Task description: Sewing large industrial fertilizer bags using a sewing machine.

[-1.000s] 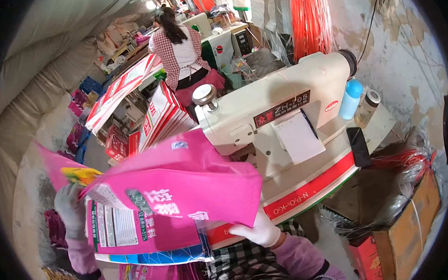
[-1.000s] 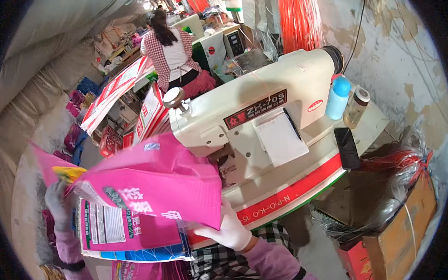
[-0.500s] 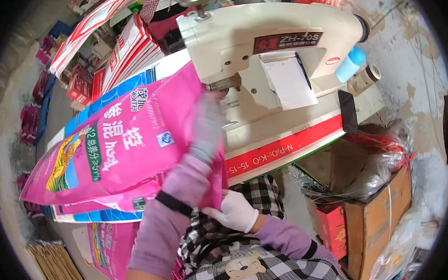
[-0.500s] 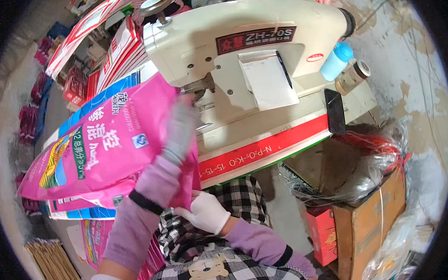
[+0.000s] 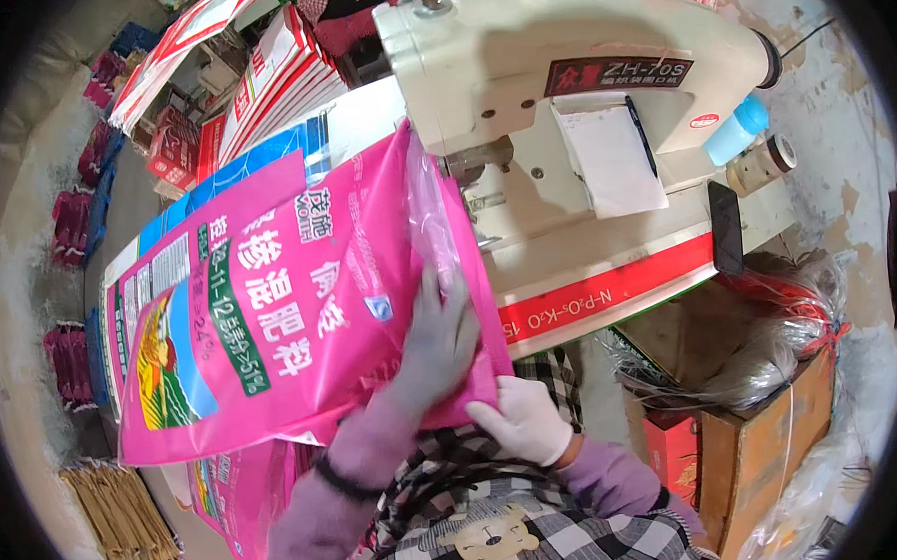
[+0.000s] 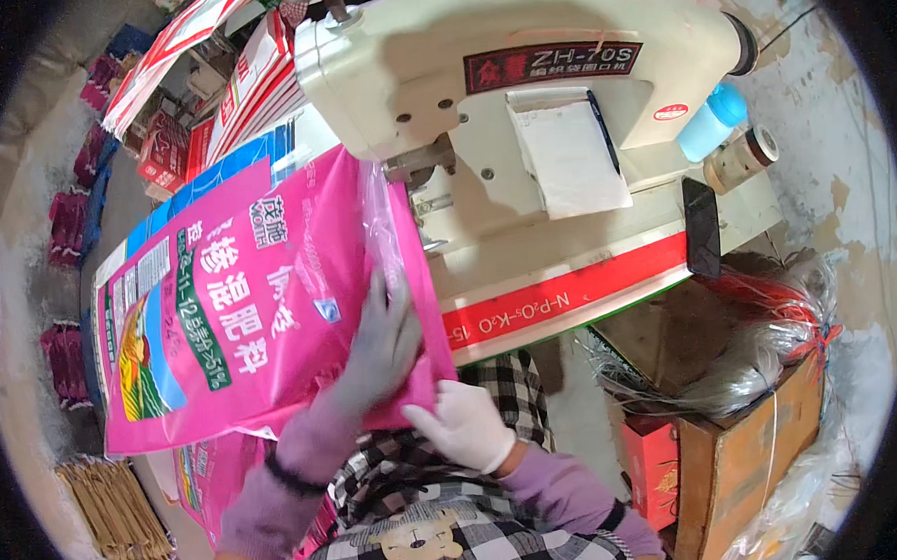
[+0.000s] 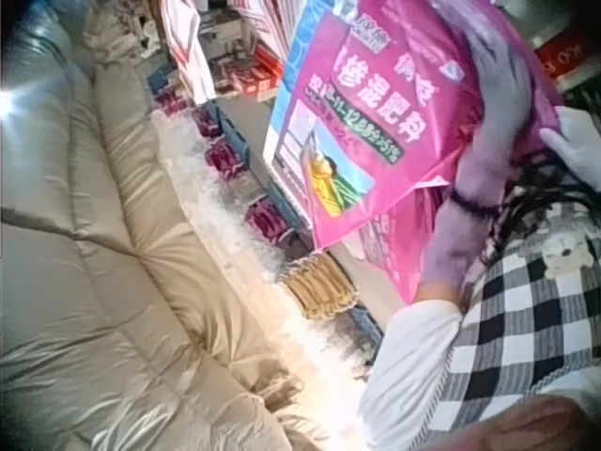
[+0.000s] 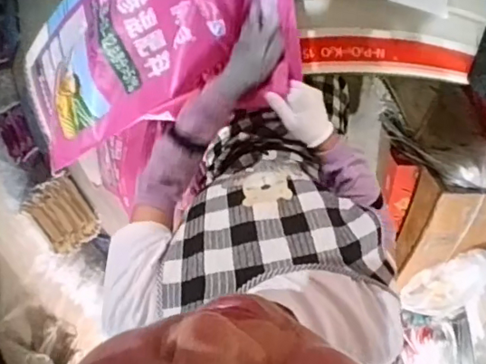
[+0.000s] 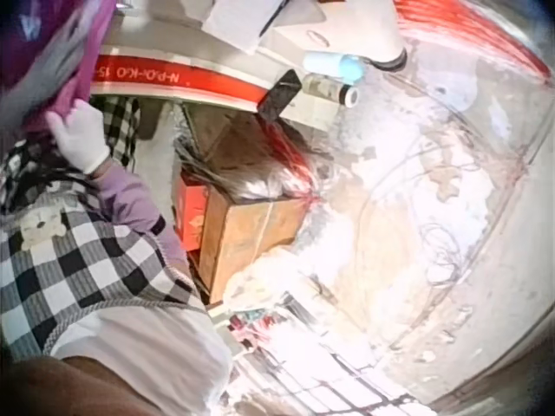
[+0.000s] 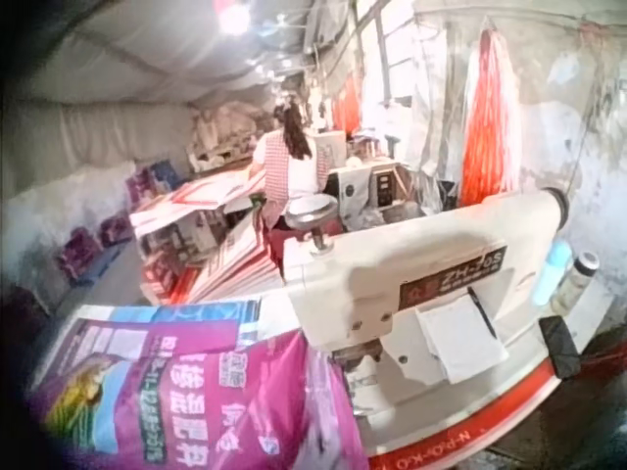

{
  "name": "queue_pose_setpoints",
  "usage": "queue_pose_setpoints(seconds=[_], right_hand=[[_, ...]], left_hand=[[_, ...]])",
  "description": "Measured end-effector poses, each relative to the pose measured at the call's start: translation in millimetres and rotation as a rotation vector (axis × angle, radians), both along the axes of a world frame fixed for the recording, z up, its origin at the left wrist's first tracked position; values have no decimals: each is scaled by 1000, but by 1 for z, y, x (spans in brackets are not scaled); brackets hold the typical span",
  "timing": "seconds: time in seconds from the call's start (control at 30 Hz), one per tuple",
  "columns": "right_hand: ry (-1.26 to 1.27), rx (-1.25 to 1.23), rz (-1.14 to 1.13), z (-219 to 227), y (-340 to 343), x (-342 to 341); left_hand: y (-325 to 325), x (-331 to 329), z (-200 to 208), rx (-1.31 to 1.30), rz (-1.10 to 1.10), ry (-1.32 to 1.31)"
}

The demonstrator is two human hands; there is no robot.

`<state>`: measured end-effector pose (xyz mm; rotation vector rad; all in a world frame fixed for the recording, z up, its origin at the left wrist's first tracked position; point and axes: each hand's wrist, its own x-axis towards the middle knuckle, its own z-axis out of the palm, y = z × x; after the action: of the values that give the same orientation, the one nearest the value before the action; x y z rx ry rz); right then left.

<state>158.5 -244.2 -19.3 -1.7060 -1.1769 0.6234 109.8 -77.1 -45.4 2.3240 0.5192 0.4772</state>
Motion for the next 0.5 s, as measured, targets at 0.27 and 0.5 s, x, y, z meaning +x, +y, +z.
queue_pose_setpoints(seconds=[0.27, 0.5], right_hand=[[293, -59, -133, -14, 44, 35], [-514, 187, -10, -35, 126, -1]], left_hand=[[165, -210, 96, 603, 403, 681], [260, -216, 37, 745, 186, 1132]])
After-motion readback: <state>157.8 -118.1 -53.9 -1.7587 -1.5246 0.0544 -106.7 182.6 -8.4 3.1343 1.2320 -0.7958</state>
